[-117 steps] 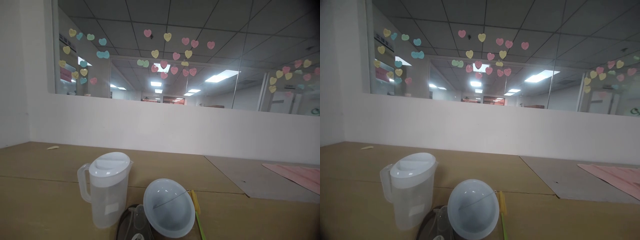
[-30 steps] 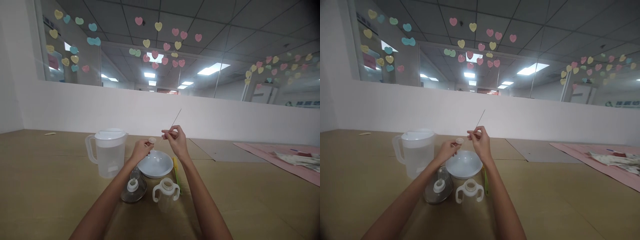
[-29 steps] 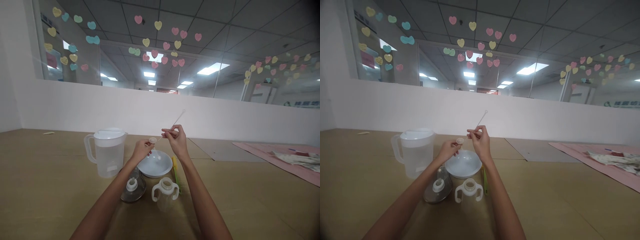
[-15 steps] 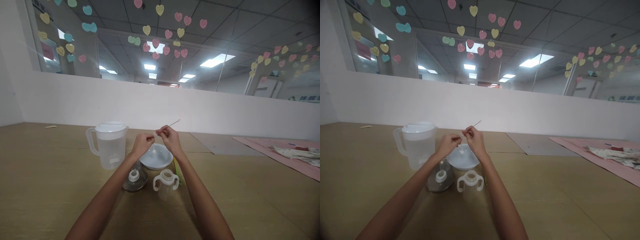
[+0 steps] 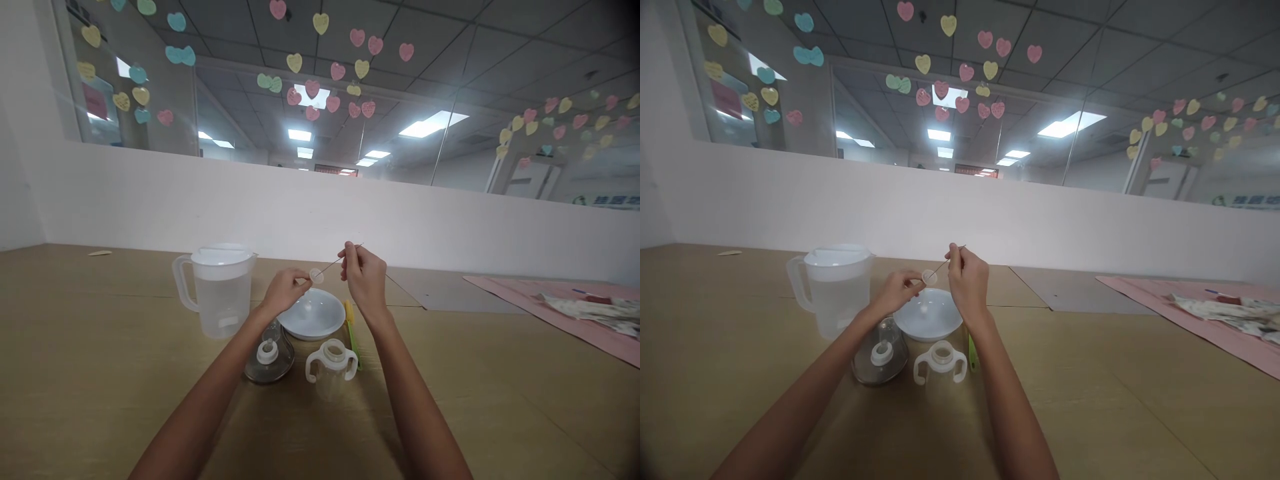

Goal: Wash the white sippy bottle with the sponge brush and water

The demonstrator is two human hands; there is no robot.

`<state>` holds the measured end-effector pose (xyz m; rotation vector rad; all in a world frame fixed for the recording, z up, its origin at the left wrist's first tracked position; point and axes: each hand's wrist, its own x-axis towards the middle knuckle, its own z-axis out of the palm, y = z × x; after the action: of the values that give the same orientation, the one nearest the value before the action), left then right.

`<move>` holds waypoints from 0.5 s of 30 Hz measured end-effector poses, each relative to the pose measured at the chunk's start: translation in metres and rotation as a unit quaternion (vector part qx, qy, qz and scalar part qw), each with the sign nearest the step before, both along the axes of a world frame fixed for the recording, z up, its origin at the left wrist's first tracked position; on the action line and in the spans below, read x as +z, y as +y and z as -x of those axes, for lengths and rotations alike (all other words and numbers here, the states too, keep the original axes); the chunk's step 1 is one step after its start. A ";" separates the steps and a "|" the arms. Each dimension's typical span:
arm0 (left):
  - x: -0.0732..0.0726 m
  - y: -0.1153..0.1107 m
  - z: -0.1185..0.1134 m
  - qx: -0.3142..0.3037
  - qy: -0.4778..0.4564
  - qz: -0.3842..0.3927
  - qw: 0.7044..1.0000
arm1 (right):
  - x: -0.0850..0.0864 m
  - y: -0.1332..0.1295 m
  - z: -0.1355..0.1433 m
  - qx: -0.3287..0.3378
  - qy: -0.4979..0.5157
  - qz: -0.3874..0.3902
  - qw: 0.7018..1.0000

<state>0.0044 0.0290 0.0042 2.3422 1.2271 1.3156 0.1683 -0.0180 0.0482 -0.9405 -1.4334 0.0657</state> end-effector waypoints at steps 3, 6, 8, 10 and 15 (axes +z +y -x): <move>0.002 -0.004 -0.003 -0.057 -0.021 0.047 0.997 | -0.005 0.006 0.003 0.000 0.011 -0.004 1.000; 0.004 -0.006 -0.005 -0.067 -0.046 0.070 0.994 | -0.015 0.019 0.008 -0.005 -0.002 0.000 1.000; 0.004 -0.006 -0.006 -0.062 -0.067 0.083 0.992 | -0.024 0.028 0.013 -0.013 -0.021 0.006 1.000; 0.004 -0.005 -0.007 -0.053 -0.083 0.103 0.990 | -0.033 0.034 0.021 -0.011 -0.036 0.014 0.999; 0.003 -0.005 -0.009 -0.102 -0.089 0.140 0.981 | -0.043 0.035 0.036 -0.011 -0.091 -0.023 0.995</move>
<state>0.0134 0.0236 0.0069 2.0440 1.0143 1.1707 0.1321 0.0173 0.0054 -0.9432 -1.5860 -0.0708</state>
